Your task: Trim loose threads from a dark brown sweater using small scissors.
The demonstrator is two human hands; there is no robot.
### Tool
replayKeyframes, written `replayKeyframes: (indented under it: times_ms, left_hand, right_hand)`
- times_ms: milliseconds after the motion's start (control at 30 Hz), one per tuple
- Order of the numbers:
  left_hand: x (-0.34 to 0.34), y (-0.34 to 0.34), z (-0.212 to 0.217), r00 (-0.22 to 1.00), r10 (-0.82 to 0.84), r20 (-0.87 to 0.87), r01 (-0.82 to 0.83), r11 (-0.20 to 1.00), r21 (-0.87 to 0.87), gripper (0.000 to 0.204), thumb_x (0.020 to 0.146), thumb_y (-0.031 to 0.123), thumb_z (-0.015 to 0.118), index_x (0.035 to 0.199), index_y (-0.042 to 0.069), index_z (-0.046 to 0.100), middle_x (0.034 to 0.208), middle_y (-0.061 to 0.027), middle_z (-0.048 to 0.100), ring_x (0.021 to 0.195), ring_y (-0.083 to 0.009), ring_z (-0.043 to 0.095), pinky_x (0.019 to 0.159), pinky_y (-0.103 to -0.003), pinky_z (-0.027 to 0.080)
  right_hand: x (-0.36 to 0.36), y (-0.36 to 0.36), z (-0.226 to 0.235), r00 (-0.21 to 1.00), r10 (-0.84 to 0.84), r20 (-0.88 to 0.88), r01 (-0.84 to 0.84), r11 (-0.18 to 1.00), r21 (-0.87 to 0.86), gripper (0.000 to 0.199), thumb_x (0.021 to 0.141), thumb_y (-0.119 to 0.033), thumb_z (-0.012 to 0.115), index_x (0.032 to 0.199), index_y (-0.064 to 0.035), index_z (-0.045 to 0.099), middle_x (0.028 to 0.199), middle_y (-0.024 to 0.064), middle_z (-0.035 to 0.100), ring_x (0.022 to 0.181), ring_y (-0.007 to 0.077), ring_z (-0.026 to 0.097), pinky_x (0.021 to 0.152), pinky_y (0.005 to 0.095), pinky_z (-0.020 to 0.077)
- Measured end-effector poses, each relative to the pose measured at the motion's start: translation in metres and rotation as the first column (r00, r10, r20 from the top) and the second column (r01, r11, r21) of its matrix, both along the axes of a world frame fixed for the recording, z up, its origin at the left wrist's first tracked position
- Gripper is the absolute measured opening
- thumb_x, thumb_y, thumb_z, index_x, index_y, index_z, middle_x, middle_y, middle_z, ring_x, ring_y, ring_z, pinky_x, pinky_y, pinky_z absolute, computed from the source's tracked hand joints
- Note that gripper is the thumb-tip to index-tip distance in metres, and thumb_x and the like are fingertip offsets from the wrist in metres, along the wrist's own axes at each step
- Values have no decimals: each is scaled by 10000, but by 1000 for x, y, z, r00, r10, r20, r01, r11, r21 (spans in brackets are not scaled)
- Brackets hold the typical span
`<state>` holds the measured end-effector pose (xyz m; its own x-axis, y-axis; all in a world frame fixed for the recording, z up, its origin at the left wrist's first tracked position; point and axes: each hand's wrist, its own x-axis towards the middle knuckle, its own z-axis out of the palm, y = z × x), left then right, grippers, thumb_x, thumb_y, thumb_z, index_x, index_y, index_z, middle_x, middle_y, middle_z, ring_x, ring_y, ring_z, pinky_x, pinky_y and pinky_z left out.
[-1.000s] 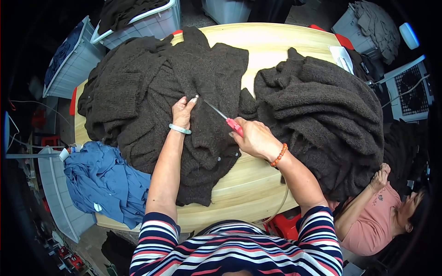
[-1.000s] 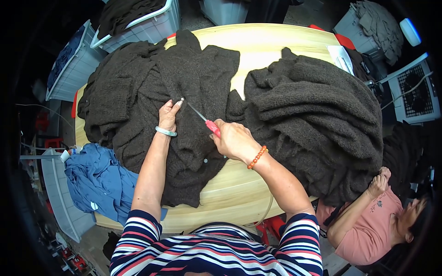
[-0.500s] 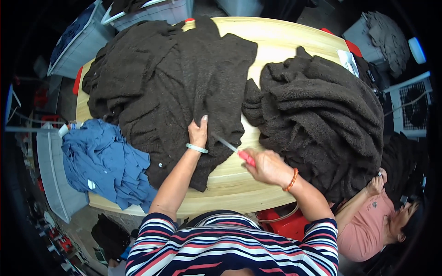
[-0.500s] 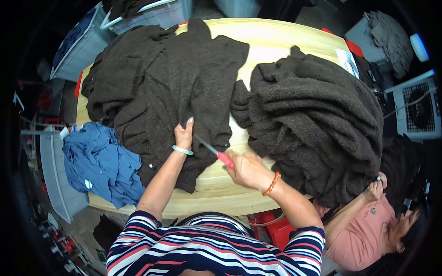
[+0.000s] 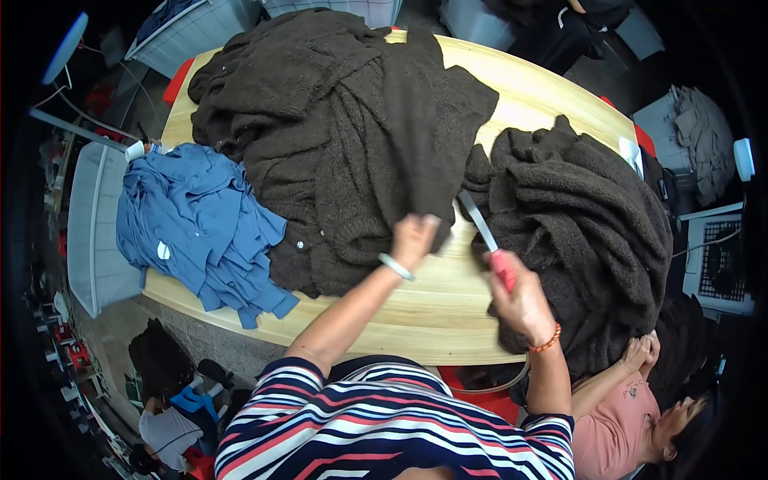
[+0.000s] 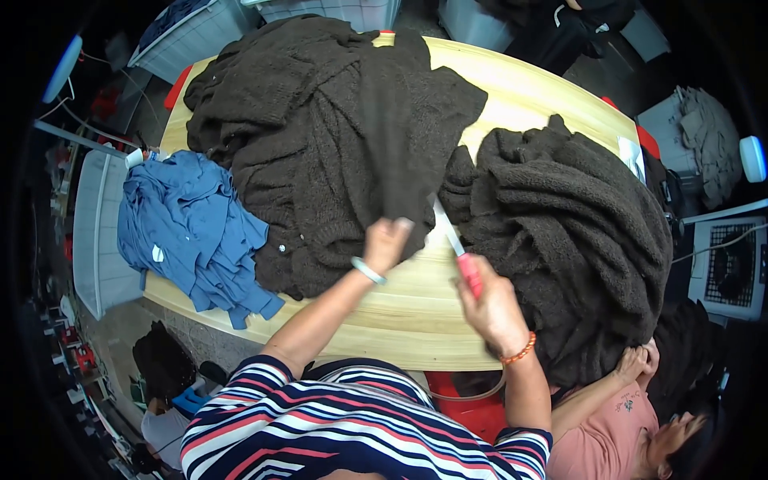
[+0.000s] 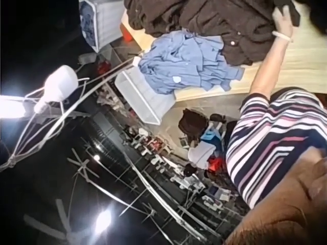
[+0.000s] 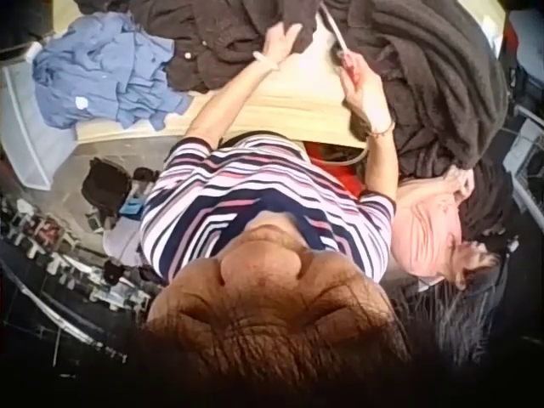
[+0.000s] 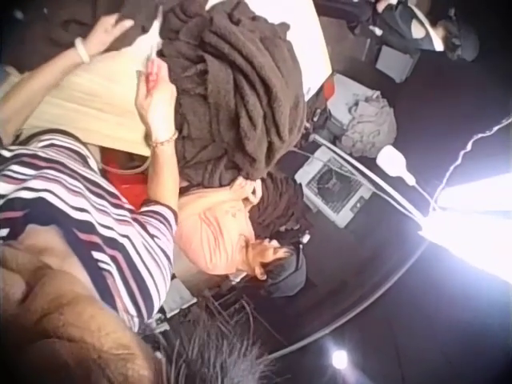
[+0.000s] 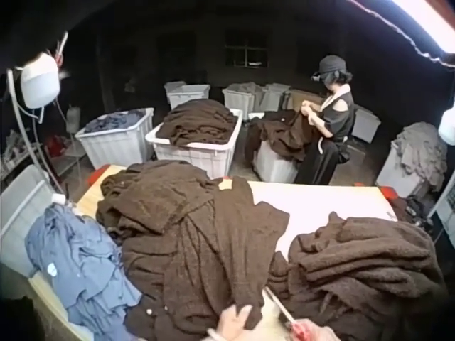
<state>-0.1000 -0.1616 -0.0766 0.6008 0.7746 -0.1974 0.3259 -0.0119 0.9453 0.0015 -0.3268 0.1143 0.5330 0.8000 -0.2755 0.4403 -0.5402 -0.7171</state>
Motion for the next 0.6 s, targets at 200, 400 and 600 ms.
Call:
replayKeyframes:
  times_ms: [200, 400, 600]
  left_hand:
    - [16, -126, 45, 831, -509, 223, 478, 859, 182, 253, 910, 239, 591, 836, -1, 569, 723, -232, 598, 742, -443, 602, 667, -503, 475]
    - [-26, -104, 50, 786, -602, 140, 540, 779, 319, 130, 880, 124, 613, 950, 16, 594, 904, -183, 596, 814, -394, 597, 698, -475, 480]
    - [-21, -83, 74, 824, -531, 199, 359, 759, 543, 232, 829, 145, 692, 976, -8, 598, 1015, -201, 541, 923, -362, 527, 803, -422, 460]
  right_hand:
    - [17, -10, -23, 921, -115, 371, 113, 993, 28, 529, 785, -258, 790, 1192, -16, 555, 852, 171, 660, 780, 317, 663, 736, 379, 526]
    - [24, -23, -66, 991, -16, -134, 16, 1000, -2, 428, 802, -52, 689, 1203, 28, 563, 1039, 104, 643, 991, 161, 586, 905, 292, 458]
    - [32, -16, -50, 966, 6, -259, 55, 972, 229, 375, 821, 21, 621, 1191, -2, 570, 988, 77, 635, 904, 176, 607, 823, 285, 473]
